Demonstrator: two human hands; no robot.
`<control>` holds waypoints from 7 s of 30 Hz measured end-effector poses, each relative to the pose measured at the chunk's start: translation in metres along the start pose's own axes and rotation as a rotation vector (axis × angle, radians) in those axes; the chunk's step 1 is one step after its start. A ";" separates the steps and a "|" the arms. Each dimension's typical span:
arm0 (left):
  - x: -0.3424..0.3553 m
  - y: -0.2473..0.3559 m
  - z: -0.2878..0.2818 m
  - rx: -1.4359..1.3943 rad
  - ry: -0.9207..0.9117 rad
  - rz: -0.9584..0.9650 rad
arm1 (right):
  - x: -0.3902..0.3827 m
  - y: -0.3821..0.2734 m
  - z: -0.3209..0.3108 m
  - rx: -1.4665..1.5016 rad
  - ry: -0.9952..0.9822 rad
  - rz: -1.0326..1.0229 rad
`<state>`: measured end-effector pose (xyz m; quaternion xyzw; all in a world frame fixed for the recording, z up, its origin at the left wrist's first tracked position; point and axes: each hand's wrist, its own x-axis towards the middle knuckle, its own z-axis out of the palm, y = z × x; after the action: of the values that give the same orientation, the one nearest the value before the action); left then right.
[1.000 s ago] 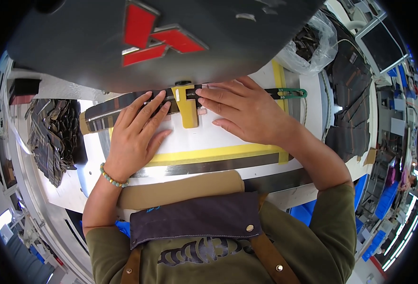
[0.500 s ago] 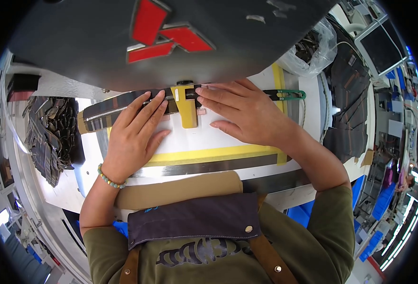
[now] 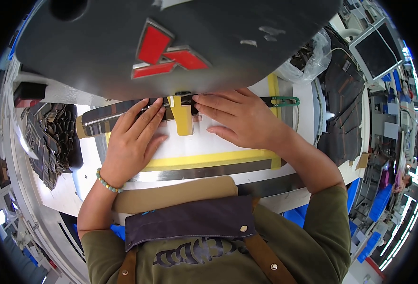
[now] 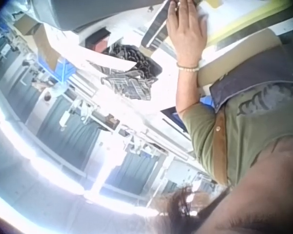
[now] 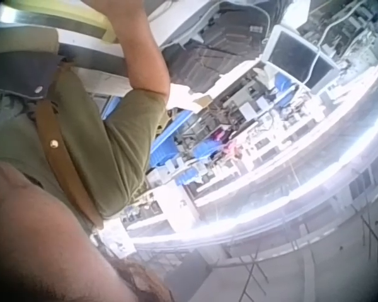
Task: Sewing together leather and textile components using an industrial sewing machine.
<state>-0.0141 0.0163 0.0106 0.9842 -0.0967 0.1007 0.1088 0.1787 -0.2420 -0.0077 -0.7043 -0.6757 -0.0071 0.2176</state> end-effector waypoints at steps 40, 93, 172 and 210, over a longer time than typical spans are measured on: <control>0.002 0.000 0.002 -0.047 0.057 0.027 | 0.001 0.003 -0.001 0.082 -0.015 0.005; 0.003 0.064 -0.004 -1.481 0.081 -0.631 | -0.077 0.065 -0.117 -0.685 0.118 0.417; 0.018 0.010 0.015 -0.064 0.308 0.101 | 0.063 -0.002 -0.005 0.681 -0.119 0.760; 0.023 0.012 0.011 -0.145 0.138 0.046 | 0.009 -0.025 0.016 -0.091 0.142 0.069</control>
<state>0.0075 -0.0021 0.0080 0.9621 -0.1185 0.1633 0.1837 0.1509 -0.2290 -0.0116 -0.7341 -0.6329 -0.0803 0.2326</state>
